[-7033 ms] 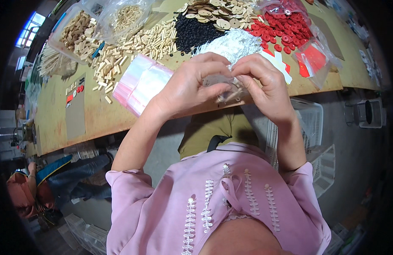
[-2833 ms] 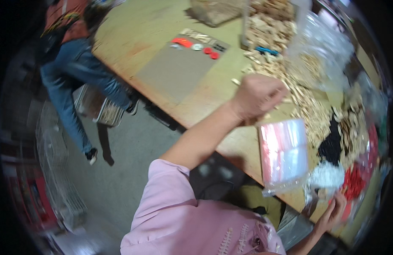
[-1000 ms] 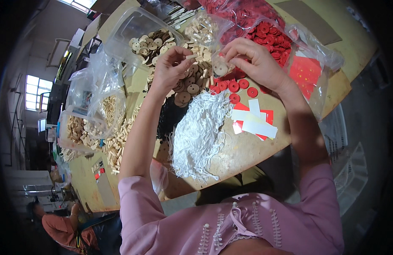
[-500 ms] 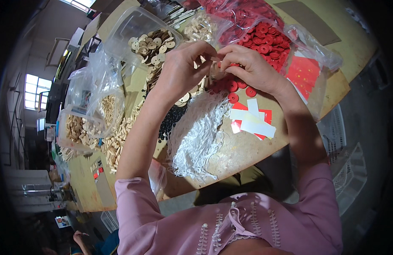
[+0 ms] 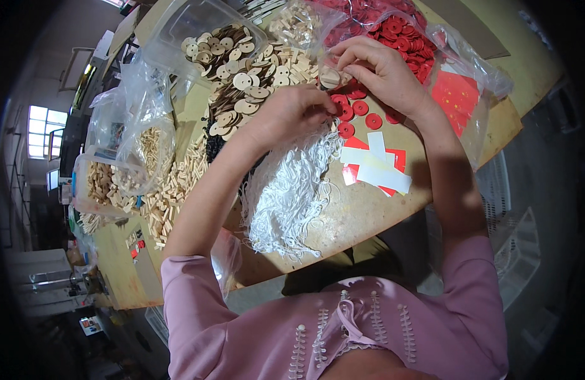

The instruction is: The person assembles small craft kits by selecting wooden pieces, beads, and strings from a workbench, then placing them into clear plastic bags. They also attach a small red flag to the assembled items before sealing and storing the bags.

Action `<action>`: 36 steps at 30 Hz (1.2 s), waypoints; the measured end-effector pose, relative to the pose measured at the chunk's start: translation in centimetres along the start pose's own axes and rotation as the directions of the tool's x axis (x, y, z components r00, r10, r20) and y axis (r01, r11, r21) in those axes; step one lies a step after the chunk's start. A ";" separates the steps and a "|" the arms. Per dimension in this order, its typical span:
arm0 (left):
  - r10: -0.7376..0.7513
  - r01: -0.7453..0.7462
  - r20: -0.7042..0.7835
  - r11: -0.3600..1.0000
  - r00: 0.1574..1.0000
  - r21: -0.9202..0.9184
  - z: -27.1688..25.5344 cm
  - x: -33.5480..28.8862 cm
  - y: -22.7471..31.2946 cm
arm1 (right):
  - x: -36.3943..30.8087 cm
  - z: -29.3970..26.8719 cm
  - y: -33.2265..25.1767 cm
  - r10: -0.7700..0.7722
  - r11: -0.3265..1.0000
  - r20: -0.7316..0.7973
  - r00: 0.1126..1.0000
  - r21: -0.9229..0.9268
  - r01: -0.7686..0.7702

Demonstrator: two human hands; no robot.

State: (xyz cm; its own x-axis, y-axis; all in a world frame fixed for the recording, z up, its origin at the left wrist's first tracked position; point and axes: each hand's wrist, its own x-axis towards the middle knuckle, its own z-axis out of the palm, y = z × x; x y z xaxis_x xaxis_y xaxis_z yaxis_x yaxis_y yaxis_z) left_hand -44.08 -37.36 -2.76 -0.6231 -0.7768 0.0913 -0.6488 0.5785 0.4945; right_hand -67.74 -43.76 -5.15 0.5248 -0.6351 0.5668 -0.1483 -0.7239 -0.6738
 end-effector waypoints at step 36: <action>-0.452 0.452 -0.028 0.884 0.892 0.117 -8.3 -0.3 4.5 | 0.1 1.4 -0.9 -0.147 0.989 0.025 0.989 0.011 0.147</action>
State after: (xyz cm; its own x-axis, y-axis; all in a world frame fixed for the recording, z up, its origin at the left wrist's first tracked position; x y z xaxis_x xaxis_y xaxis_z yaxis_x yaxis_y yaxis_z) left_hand -43.20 -36.53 6.58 -0.2502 -0.9610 -0.1179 -0.9064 0.1897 0.3773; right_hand -66.41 -42.77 -5.12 0.5619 -0.5149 0.6474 -0.0601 -0.8060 -0.5888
